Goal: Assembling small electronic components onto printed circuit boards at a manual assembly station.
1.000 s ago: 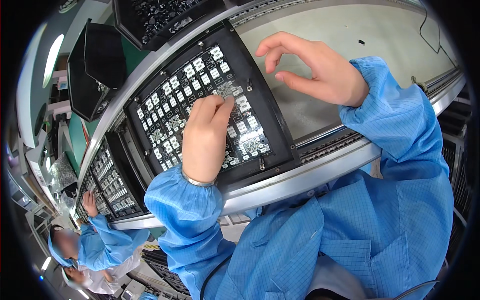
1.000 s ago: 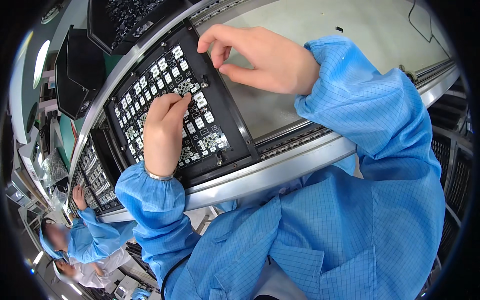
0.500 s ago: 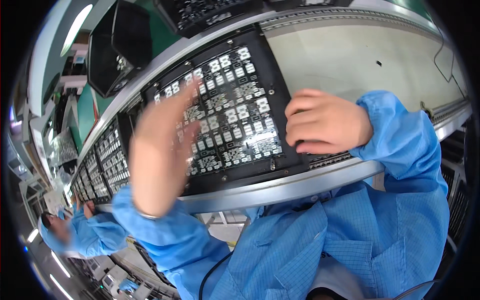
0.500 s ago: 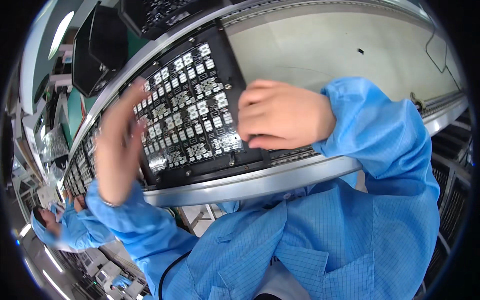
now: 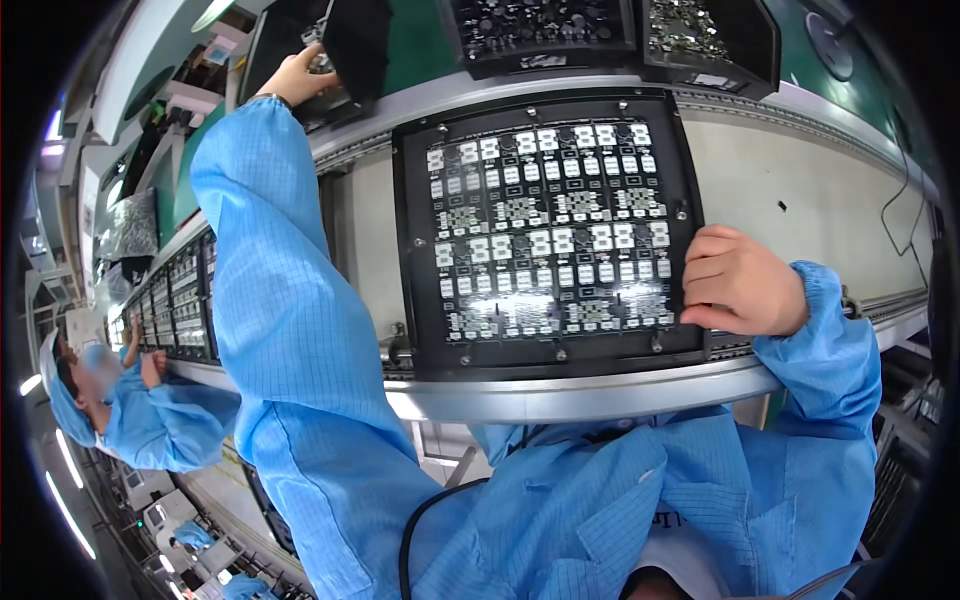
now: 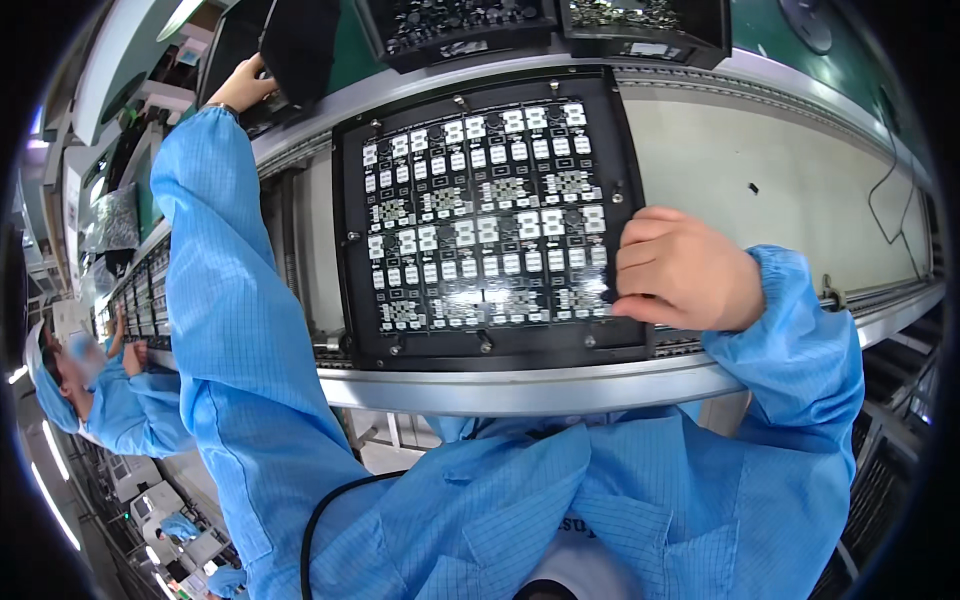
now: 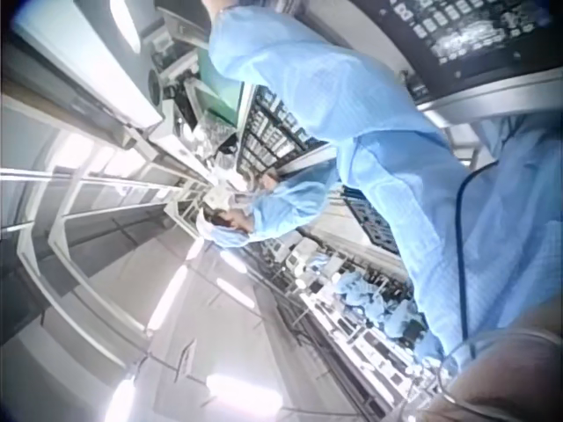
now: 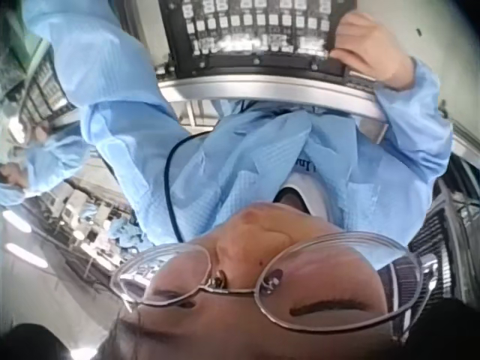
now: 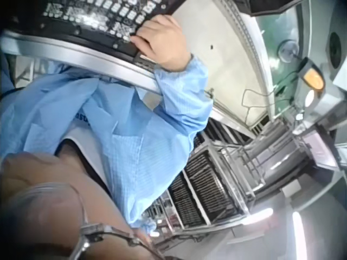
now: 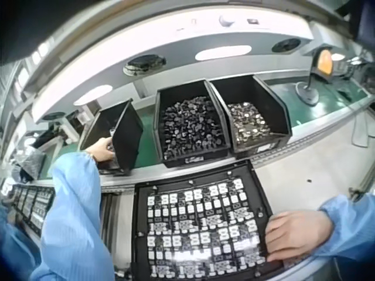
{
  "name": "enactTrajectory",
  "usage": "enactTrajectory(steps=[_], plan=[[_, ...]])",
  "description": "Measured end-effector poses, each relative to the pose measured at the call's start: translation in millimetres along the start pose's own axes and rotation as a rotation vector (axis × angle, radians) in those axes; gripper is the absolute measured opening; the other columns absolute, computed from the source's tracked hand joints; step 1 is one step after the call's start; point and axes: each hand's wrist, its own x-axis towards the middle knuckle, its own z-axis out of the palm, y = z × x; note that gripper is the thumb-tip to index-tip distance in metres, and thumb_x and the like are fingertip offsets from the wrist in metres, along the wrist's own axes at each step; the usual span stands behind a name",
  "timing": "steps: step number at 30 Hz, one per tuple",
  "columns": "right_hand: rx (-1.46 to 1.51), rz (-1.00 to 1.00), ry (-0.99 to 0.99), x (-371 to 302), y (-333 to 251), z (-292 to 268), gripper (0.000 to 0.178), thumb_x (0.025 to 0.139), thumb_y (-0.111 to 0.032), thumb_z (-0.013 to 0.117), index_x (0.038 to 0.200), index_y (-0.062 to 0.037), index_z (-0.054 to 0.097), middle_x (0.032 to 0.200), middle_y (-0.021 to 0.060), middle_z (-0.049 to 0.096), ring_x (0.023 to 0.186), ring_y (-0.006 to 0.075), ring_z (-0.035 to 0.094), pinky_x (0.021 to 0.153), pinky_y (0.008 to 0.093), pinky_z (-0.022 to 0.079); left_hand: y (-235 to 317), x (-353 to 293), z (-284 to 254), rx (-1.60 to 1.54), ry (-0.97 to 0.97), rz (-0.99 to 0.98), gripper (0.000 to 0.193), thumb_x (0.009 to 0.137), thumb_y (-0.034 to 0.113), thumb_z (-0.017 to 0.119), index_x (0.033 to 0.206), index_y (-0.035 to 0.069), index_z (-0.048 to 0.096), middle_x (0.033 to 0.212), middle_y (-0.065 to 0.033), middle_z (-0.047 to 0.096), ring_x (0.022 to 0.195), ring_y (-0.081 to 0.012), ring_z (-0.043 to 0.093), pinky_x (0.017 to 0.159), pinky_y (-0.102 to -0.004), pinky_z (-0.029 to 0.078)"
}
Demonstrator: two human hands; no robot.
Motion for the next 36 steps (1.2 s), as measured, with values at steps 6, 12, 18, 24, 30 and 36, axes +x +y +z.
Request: enactTrajectory(steps=[6, 12, 18, 24, 30, 36], plan=[[-0.052, 0.252, -0.01, 7, -4, 5, 0.017, 0.07, -0.013, 0.068, 0.063, -0.0028, 0.057, 0.067, 0.0068, 0.055, 0.073, 0.0277, 0.051, 0.072, 0.0389, 0.04, -57, 24, 51, 0.601, 0.493, 0.803, 0.036, 0.091, 0.019, 0.051, 0.124, 0.005, 0.051, 0.119, -0.0072, 0.057, 0.109, -0.018, 0.053, 0.095, -0.0286, 0.04], [-0.199, 0.465, 0.099, 22, -25, 17, 0.015, 0.072, -0.008, 0.066, 0.061, -0.0019, 0.057, 0.062, 0.0079, 0.053, 0.071, 0.0261, 0.05, 0.071, 0.0365, 0.04, -113, -32, 28, 0.134, 0.506, 0.546, 0.038, 0.09, 0.021, 0.053, 0.124, 0.005, 0.051, 0.117, -0.0075, 0.057, 0.108, -0.0162, 0.053, 0.093, -0.0283, 0.041], [-0.204, 0.515, 0.147, 19, -22, 28, 0.014, 0.071, -0.006, 0.066, 0.063, -0.0004, 0.056, 0.064, 0.0104, 0.049, 0.07, 0.0289, 0.048, 0.07, 0.0379, 0.039, -125, -39, -3, -0.303, 0.472, 0.324, 0.04, 0.088, 0.022, 0.056, 0.124, 0.006, 0.051, 0.116, -0.0078, 0.058, 0.107, -0.0144, 0.053, 0.09, -0.0279, 0.043], [-0.17, 0.463, 0.178, 17, -24, 29, 0.016, 0.073, -0.007, 0.065, 0.062, -0.0011, 0.054, 0.063, 0.0104, 0.049, 0.072, 0.0294, 0.048, 0.071, 0.0382, 0.039, -129, -32, -39, -0.682, 0.439, -0.117, 0.029, 0.09, 0.018, 0.052, 0.115, 0.004, 0.058, 0.109, -0.0037, 0.062, 0.101, -0.0115, 0.055, 0.085, -0.0242, 0.044], [-0.162, 0.424, 0.176, 21, -17, 31, 0.018, 0.073, -0.006, 0.065, 0.061, -0.001, 0.053, 0.063, 0.0109, 0.049, 0.071, 0.0292, 0.048, 0.071, 0.0383, 0.039, -173, -19, -55, -1.855, 0.504, -0.431, 0.031, 0.092, 0.017, 0.043, 0.114, 0.001, 0.057, 0.112, -0.007, 0.061, 0.102, -0.0194, 0.056, 0.092, -0.0284, 0.041], [-0.196, 0.402, 0.21, 25, -17, 32, 0.022, 0.073, -0.006, 0.064, 0.057, -0.0028, 0.048, 0.061, 0.0098, 0.047, 0.066, 0.0289, 0.045, 0.067, 0.0385, 0.037, -132, -34, -51, -2.349, 0.62, -0.359, 0.043, 0.093, 0.025, 0.038, 0.124, -0.003, 0.047, 0.129, -0.0128, 0.05, 0.117, -0.0225, 0.047, 0.107, -0.0338, 0.031]])
